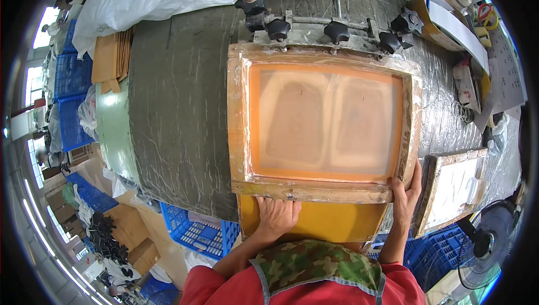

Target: Aligning and positioning shoe components on a board for screen printing.

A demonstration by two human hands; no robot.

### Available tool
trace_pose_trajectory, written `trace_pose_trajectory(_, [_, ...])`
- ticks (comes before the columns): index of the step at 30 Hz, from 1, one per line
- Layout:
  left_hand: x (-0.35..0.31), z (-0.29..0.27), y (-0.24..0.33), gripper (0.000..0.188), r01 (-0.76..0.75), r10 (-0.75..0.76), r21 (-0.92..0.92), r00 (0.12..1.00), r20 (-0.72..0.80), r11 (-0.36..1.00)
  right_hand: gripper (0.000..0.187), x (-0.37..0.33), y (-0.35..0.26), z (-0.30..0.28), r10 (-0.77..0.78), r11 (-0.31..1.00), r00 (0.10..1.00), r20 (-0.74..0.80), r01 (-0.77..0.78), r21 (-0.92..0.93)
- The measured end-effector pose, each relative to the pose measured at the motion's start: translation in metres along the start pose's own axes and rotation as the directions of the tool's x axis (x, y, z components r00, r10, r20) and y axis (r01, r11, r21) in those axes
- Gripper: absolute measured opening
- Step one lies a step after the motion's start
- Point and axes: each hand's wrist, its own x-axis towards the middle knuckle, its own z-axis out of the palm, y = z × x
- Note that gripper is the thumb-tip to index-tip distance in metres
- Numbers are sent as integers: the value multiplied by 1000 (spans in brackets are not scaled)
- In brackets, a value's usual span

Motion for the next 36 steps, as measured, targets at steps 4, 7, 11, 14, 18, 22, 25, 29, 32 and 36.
trace_pose_trajectory(4, [0, 0, -1, 42, -4, 4, -1, 1000, -3, 1000, 60, 0, 2, 1, -6, 1000, 1000, -22, 7, 8])
trace_pose_trajectory(7, [-2, 0, -2, 46, 5, -3, -51, 999, 37, 999, 59, 1, 1, 1, -13, 1000, 1000, -28, 13, -24])
trace_pose_trajectory(11, [-2, 0, -1, 42, 6, -6, 11, 1000, 8, 1000, 58, 1, -2, 1, -7, 1000, 1000, -9, 7, -21])
trace_pose_trajectory(14, [-1, 0, 0, 42, 8, -8, 21, 1000, 3, 1000, 57, 0, -2, 1, 25, 1000, 1000, 10, -25, 0])
trace_pose_trajectory(18, [-1, 0, 0, 42, 6, -6, 9, 1000, 2, 1000, 57, 1, 0, 2, -24, 1000, 1000, -5, 24, -1])
trace_pose_trajectory(22, [-1, 2, -2, 42, -8, 8, 38, 1000, -5, 999, 57, 2, 1, 2, -37, 999, 999, -15, 37, -20])
trace_pose_trajectory(25, [-3, 4, -2, 42, -12, 13, 47, 1000, -11, 999, 57, 1, 0, 2, -32, 999, 999, -12, 32, -17])
trace_pose_trajectory(29, [-4, 4, -2, 45, -5, 5, -22, 1000, -5, 1000, 57, 1, 0, 3, 2, 1000, 1000, -11, -2, -14])
trace_pose_trajectory(32, [-4, 1, -4, 47, -25, 27, -52, 999, 43, 998, 58, 2, 2, 2, -29, 999, 1000, 0, 29, -26])
trace_pose_trajectory(36, [-13, -5, -2, 48, 31, -28, -28, 995, 91, 999, 57, 3, 5, 1, -51, 998, 999, -3, 51, -47])
